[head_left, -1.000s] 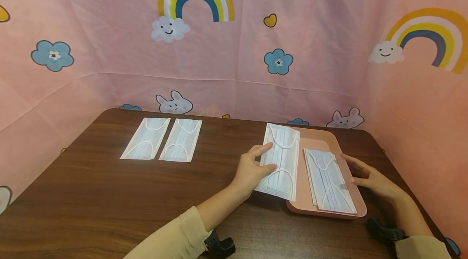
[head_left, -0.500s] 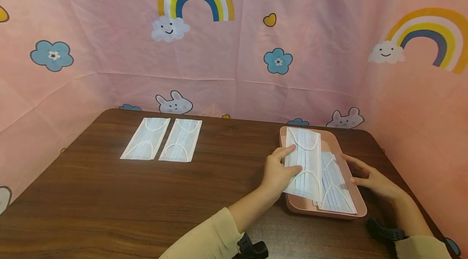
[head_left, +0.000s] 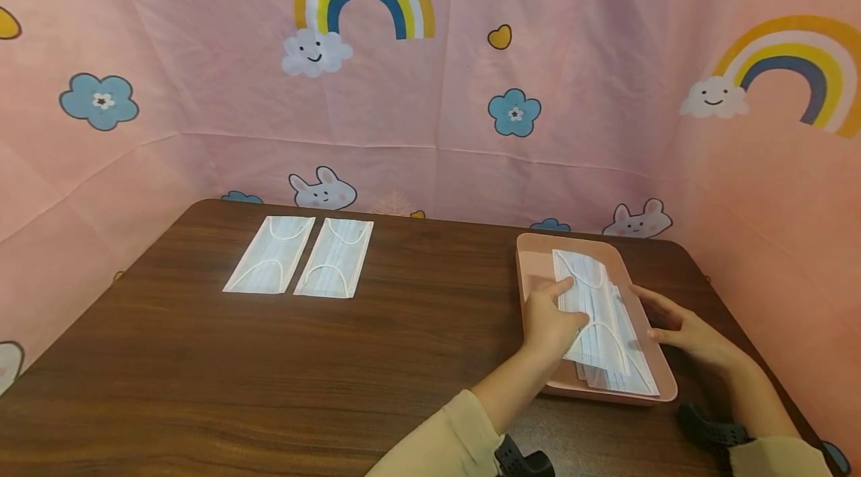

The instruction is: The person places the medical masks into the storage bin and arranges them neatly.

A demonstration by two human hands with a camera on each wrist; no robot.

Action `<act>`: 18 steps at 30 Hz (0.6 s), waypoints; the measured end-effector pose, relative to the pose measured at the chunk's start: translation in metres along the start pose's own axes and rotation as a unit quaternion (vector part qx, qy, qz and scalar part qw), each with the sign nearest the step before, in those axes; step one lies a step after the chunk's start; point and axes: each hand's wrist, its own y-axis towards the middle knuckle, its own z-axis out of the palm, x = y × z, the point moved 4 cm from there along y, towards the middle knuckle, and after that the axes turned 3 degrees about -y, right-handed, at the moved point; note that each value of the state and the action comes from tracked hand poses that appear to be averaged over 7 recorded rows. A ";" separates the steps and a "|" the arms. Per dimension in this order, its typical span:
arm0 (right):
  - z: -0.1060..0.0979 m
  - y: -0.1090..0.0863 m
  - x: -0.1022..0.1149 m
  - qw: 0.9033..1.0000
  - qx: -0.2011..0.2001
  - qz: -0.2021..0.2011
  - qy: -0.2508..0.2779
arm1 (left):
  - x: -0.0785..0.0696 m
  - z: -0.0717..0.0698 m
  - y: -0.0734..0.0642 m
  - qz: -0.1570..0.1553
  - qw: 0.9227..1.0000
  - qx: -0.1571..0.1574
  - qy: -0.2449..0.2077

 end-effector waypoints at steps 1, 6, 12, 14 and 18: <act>0.000 0.000 0.000 1.000 0.000 0.000 0.000 | 0.001 0.002 -0.001 -0.002 1.000 -0.002 0.006; -0.001 0.000 -0.001 1.000 0.001 -0.009 0.007 | 0.005 0.008 -0.003 -0.030 0.999 -0.005 0.011; -0.001 0.000 -0.002 1.000 0.000 -0.009 0.012 | 0.011 0.011 -0.002 -0.028 0.999 0.007 0.038; -0.001 0.000 -0.002 1.000 0.002 -0.008 0.015 | 0.014 0.011 -0.001 -0.035 0.998 0.014 0.044; -0.001 0.000 -0.002 1.000 0.004 -0.010 0.021 | 0.019 0.013 -0.001 -0.057 0.995 0.029 0.072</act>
